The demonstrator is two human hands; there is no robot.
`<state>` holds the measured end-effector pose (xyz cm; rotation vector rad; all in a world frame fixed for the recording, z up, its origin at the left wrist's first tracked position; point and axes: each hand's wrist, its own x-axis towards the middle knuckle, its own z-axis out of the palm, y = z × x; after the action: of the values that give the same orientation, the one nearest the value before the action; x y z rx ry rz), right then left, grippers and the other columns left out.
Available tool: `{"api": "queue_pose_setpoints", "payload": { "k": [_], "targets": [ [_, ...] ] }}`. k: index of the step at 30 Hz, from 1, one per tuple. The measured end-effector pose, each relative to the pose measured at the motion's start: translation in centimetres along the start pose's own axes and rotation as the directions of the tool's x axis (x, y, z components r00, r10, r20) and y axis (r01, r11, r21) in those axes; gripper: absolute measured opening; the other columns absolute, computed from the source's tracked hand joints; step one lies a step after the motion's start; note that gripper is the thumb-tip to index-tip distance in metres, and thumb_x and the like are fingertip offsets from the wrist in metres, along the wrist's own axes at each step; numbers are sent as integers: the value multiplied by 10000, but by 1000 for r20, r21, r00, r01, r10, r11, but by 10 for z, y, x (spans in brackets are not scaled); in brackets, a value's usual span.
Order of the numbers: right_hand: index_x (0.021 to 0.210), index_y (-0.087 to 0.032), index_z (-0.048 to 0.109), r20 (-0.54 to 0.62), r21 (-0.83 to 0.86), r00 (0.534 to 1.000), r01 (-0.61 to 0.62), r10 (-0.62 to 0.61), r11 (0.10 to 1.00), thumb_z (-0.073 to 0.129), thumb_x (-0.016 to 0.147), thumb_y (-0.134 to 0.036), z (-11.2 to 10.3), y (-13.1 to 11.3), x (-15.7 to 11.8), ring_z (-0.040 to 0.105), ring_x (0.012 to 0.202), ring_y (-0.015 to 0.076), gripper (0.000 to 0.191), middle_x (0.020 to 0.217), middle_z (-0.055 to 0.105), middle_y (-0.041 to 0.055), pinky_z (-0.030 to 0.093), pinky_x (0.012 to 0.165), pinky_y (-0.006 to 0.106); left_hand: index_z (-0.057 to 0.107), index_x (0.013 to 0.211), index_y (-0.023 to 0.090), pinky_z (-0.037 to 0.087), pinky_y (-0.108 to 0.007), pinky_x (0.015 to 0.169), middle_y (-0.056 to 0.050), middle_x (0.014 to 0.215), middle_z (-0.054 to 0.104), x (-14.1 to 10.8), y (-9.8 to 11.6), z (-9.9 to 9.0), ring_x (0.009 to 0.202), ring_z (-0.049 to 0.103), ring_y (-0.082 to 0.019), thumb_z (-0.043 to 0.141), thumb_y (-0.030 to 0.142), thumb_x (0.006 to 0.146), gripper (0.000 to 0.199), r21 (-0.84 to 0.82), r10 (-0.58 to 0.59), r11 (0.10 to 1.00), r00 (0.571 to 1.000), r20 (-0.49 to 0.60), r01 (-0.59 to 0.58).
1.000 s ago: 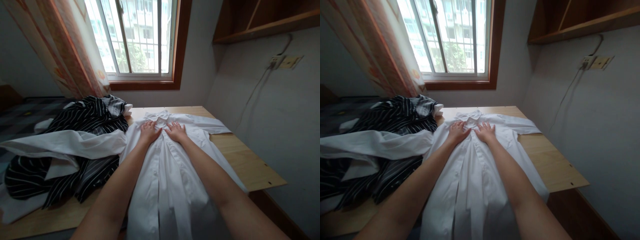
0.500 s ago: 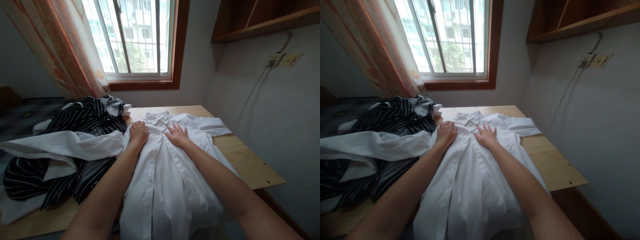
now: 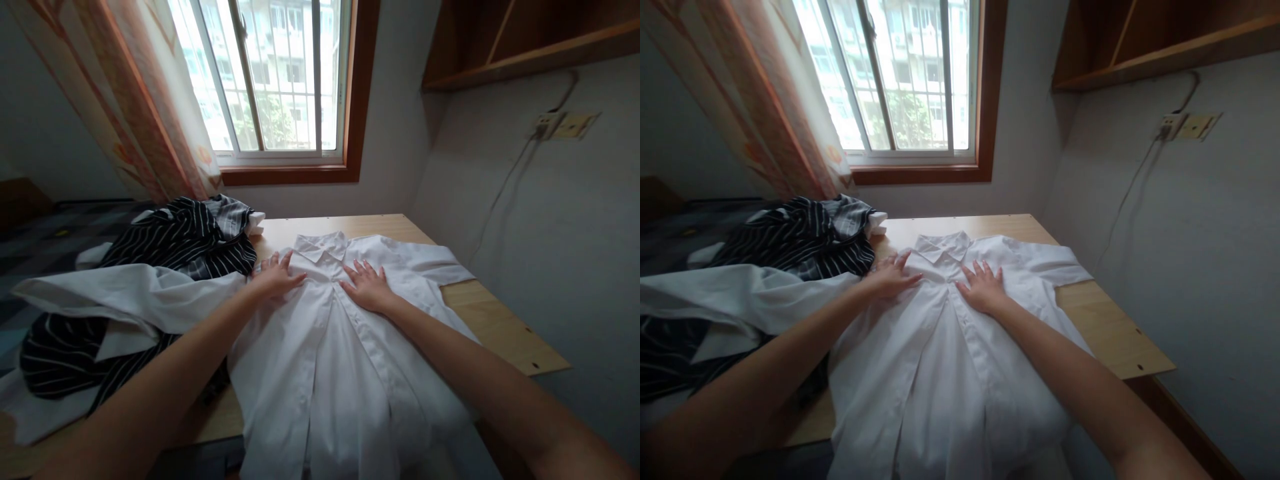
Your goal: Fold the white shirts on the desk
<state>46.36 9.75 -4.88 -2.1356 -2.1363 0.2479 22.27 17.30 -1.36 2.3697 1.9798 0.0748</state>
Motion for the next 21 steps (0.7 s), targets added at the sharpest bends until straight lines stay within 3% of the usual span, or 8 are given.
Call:
{"api": "queue_pose_setpoints", "payload": {
  "k": [2, 4, 6, 8, 11, 15, 21],
  "targets": [
    [1524, -306, 328, 10, 3, 1000, 16, -16, 1000, 300, 965, -620, -10, 2, -2, 188, 1473, 318, 642, 1615, 240, 88, 137, 1137, 604, 496, 1406, 222, 350, -520, 1071, -151, 1507, 427, 2, -1, -4, 1363, 397, -378, 351, 605, 915, 640, 29, 78, 997, 995, -66, -76],
    [1419, -299, 495, 0, 5, 1000, 15, -15, 1000, 335, 970, -581, -21, 2, 3, 349, 1391, 319, 554, 1519, 415, 109, 240, 1105, 568, 632, 1232, 172, 360, -447, 1075, -145, 1366, 568, 7, -1, -2, 1275, 494, -310, 289, 448, 967, 514, 71, 165, 985, 975, -150, -156],
    [1244, -266, 644, -46, -14, 999, -1, 0, 1000, 329, 994, -475, -29, 1, 12, 482, 1269, 298, 453, 1349, 573, 120, 325, 1058, 510, 645, 1208, 152, 350, -398, 1089, -137, 1321, 606, 12, -1, 5, 1248, 516, -269, 293, 355, 968, 472, 90, 211, 976, 960, -182, -197],
    [1167, -233, 680, -117, -38, 993, -16, 12, 999, 324, 998, -377, -30, 2, 24, 522, 1208, 279, 420, 1261, 619, 129, 361, 1032, 460, 583, 1316, 157, 312, -387, 1123, -123, 1410, 551, 18, -2, 15, 1315, 464, -251, 301, 338, 967, 484, 74, 205, 978, 964, -172, -195],
    [1352, -251, 558, -161, -25, 986, -58, 54, 998, 337, 993, -425, -20, 10, 40, 426, 1321, 285, 456, 1429, 509, 117, 304, 1089, 502, 456, 1452, 201, 238, -403, 1170, -83, 1549, 400, 25, -8, 25, 1427, 339, -239, 286, 398, 976, 542, 38, 199, 980, 972, -126, -195],
    [1515, -319, 334, -80, 6, 984, -162, 162, 987, 261, 965, -629, -5, 32, 57, 186, 1473, 300, 635, 1614, 249, 59, 88, 1135, 651, 434, 1474, 231, 203, -365, 1192, -38, 1576, 353, 37, -22, 22, 1454, 304, -217, 258, 477, 979, 581, 19, 271, 963, 961, -57, -270],
    [1535, -324, 295, -42, -27, 984, -175, 174, 984, 223, 966, -643, -5, 61, 69, 148, 1490, 280, 657, 1631, 197, 60, 78, 1154, 603, 454, 1463, 223, 213, -354, 1191, -23, 1552, 398, 55, -33, 15, 1442, 323, -206, 237, 447, 984, 571, 49, 345, 938, 937, -56, -343]
  ]
}}
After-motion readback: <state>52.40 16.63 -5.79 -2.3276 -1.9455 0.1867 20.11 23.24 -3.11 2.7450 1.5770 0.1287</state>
